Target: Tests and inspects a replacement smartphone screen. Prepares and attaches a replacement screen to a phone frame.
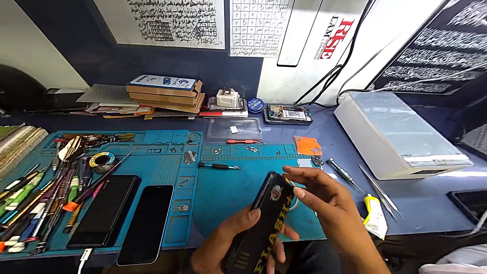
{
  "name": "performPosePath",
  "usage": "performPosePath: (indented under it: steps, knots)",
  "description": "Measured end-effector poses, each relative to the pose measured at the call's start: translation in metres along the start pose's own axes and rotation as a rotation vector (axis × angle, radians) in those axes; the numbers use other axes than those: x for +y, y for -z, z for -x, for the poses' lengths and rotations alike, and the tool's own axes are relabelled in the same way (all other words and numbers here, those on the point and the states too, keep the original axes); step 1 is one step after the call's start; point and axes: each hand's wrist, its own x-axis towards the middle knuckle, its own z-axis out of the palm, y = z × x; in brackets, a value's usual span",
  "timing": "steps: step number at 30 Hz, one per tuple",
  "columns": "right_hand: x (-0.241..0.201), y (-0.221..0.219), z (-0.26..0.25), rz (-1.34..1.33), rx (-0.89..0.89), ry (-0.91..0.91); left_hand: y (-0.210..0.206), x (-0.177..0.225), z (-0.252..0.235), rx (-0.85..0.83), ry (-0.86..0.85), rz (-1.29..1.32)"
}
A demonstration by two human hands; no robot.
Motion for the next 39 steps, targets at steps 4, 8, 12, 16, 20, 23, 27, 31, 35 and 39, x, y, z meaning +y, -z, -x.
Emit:
performPosePath:
  steps: [4, 8, 12, 16, 20, 23, 27, 31, 35, 39]
  knots:
    - [-0.009, 0.005, 0.002, 0.057, -0.126, -0.003, 0.000, -0.003, 0.002, -0.069, 0.085, 0.007]
    - [-0.010, 0.010, 0.011, 0.072, -0.112, -0.039, 0.004, -0.006, 0.001, -0.064, 0.117, 0.054]
    - [-0.008, 0.020, 0.015, -0.085, -0.154, -0.222, 0.002, -0.011, -0.002, -0.066, 0.190, 0.052]
    - [-0.006, 0.035, 0.019, -0.154, -0.235, -0.355, 0.003, -0.018, -0.002, -0.063, 0.246, 0.090]
    - [-0.006, 0.047, 0.020, -0.139, -0.278, -0.428, 0.005, -0.021, -0.006, -0.076, 0.280, 0.145]
    - [-0.005, 0.049, 0.014, -0.104, -0.206, -0.498, 0.003, -0.016, -0.012, -0.054, 0.280, 0.229]
    - [-0.004, 0.046, 0.003, -0.120, -0.046, -0.577, -0.001, 0.001, -0.006, 0.161, 0.143, 0.188]
    - [0.002, 0.038, -0.008, -0.156, 0.095, -0.635, -0.002, 0.013, 0.006, 0.500, -0.028, -0.089]
    - [0.009, 0.020, -0.020, -0.184, 0.164, -0.637, 0.000, 0.015, 0.014, 0.822, -0.285, -0.974]
    - [0.013, -0.008, -0.026, -0.196, 0.266, -0.635, -0.004, 0.019, 0.016, 0.910, -0.293, -1.768]
